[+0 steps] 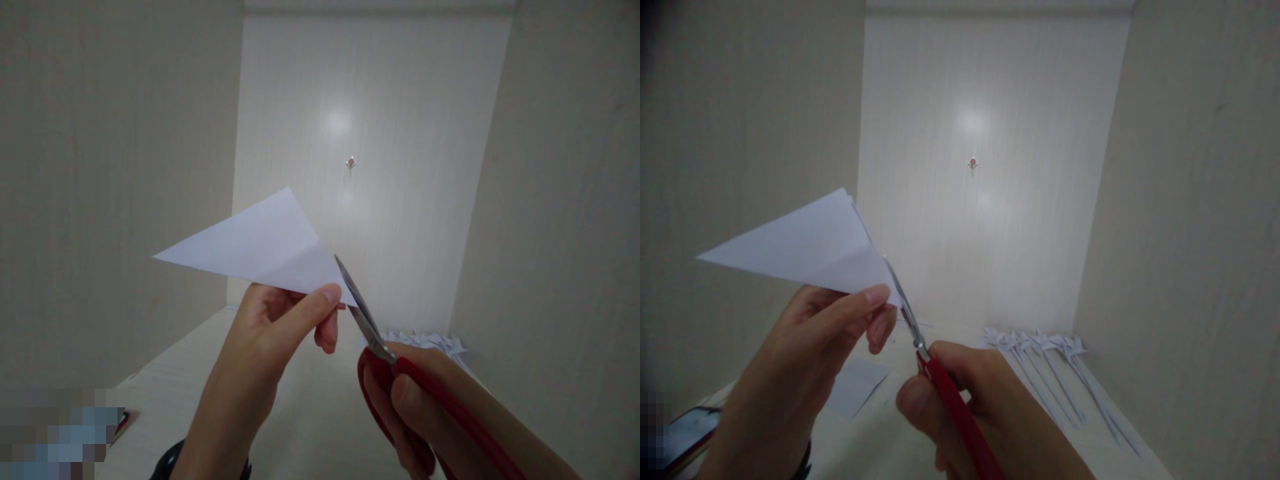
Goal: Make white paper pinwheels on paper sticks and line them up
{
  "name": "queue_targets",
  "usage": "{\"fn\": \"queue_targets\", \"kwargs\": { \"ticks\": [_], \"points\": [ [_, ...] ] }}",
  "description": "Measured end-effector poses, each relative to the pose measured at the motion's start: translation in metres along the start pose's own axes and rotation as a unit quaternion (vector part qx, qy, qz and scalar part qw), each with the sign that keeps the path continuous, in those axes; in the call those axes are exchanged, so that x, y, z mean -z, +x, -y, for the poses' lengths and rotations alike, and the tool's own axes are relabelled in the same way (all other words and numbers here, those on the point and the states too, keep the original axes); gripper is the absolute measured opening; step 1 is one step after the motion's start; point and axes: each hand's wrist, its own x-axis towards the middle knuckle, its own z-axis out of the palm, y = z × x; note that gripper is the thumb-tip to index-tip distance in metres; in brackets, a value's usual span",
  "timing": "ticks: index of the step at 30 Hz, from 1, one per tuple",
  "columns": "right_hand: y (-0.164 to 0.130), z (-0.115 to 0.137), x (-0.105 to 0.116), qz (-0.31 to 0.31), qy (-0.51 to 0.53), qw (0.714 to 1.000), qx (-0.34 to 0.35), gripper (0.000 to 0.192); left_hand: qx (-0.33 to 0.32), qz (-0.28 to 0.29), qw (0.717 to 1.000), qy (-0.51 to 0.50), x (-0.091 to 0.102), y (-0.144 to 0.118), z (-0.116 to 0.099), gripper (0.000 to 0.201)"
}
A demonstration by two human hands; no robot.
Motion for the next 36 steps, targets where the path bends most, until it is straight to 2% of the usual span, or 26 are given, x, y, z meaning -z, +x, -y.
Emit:
{"fn": "queue_targets", "kwargs": {
  "ticks": [4, 9, 16, 20, 22, 25, 29, 30, 33, 36],
  "points": [
    [0.000, -0.002, -0.004, -0.047, -0.007, 0.999, 0.000, 0.055, -0.005, 0.005, 1.000, -0.011, 0.001, -0.001, 0.002, 0.034],
    [-0.001, -0.004, 0.001, 0.009, -0.026, 0.999, -0.018, 0.053, -0.002, -0.003, 1.000, -0.016, 0.000, -0.001, 0.002, 0.032],
    [-0.001, 0.001, 0.000, -0.022, -0.041, 0.999, -0.015, 0.054, 0.000, -0.006, 1.000, -0.022, -0.002, -0.002, 0.000, 0.033],
    [0.000, 0.003, -0.002, -0.041, -0.006, 0.999, -0.004, 0.055, 0.008, 0.006, 1.000, -0.019, -0.003, -0.002, -0.002, 0.035],
    [0.006, 0.000, -0.004, -0.064, 0.026, 0.998, 0.005, 0.056, 0.023, 0.036, 0.999, -0.012, 0.002, -0.002, 0.000, 0.035],
    [0.018, -0.008, -0.006, -0.123, 0.059, 0.989, 0.056, 0.055, 0.076, 0.139, 0.987, -0.029, 0.012, -0.001, 0.008, 0.028],
    [0.028, -0.013, -0.006, -0.201, 0.100, 0.964, 0.144, 0.052, 0.162, 0.297, 0.940, -0.039, 0.021, -0.001, 0.016, 0.004],
    [0.028, -0.012, -0.005, -0.207, 0.110, 0.958, 0.163, 0.050, 0.169, 0.320, 0.932, -0.018, 0.022, -0.001, 0.017, 0.006],
    [0.023, -0.006, -0.001, -0.208, 0.136, 0.948, 0.200, 0.044, 0.110, 0.346, 0.930, 0.052, 0.022, -0.003, 0.018, 0.018],
    [0.015, 0.001, -0.001, -0.227, 0.138, 0.951, 0.156, 0.033, 0.024, 0.338, 0.935, 0.104, 0.023, -0.006, 0.020, 0.029]
  ]
}}
